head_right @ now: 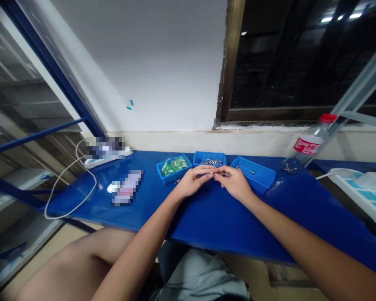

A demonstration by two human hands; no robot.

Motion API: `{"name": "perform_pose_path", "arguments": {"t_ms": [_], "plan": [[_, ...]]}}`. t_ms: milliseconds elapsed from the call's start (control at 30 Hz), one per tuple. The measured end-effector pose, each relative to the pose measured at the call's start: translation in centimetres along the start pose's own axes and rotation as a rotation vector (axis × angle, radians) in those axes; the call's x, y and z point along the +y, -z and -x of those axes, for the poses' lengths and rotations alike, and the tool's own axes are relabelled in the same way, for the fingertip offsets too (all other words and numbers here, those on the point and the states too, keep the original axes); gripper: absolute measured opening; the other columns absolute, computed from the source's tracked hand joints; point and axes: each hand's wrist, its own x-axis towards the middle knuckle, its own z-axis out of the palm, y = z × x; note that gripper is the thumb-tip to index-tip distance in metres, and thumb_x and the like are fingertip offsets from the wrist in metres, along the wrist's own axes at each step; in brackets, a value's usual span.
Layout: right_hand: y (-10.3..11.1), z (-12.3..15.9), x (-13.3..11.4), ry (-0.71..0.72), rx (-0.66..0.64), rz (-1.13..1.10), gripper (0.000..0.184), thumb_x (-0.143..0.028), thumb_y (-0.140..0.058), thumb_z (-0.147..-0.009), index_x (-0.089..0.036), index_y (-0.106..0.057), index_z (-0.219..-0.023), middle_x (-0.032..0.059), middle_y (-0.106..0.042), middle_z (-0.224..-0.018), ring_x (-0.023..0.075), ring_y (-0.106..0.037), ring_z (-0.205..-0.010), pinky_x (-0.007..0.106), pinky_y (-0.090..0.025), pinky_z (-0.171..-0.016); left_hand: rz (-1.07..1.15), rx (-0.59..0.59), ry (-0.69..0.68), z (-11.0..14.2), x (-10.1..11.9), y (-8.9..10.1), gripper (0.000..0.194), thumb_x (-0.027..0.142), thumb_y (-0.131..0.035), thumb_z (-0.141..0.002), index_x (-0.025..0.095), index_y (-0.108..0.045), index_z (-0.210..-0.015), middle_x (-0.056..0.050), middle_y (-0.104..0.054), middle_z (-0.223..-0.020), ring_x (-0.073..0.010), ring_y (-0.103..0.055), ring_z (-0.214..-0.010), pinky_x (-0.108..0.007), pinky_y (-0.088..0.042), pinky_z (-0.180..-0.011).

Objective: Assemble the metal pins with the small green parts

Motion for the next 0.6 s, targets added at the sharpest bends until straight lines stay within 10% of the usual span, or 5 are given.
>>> {"name": "perform_pose_path", "arguments": {"t_ms": [200,600], "plan": [[-0.03,-0.38,0.01,-0.088,-0.002,-0.001,0.044,-0.059,-0.079,-0.085,-0.018,-0.076,-0.1,0.0052,-0.074,-0.078,0.0115,-0.058,-0.05,0.026,-0.046,-0.046,-0.205,0.106,0.093,0.27,-0.09,-0.19,0.048,0.021,-0.064,-0.098,0.019,-0.062,-0.146,-0.014,-0.071,-0.135,-0.0228,-0.073,-0.109,-0.034,-0.061,-0.089],[-0.14,-0.95,-0.23,-0.065,0.028,-0.074,0.045,-0.063,-0.073,-0.09,-0.019,-0.074,-0.102,0.0036,-0.068,-0.082,0.0106,-0.059,-0.057,0.021,-0.043,-0.042,-0.791,-0.028,0.098,0.81,-0.4,0.19,0.038,0.01,-0.059,-0.093,0.018,-0.074,-0.128,-0.008,-0.077,-0.127,-0.0258,-0.071,-0.116,-0.04,-0.056,-0.107]]}}
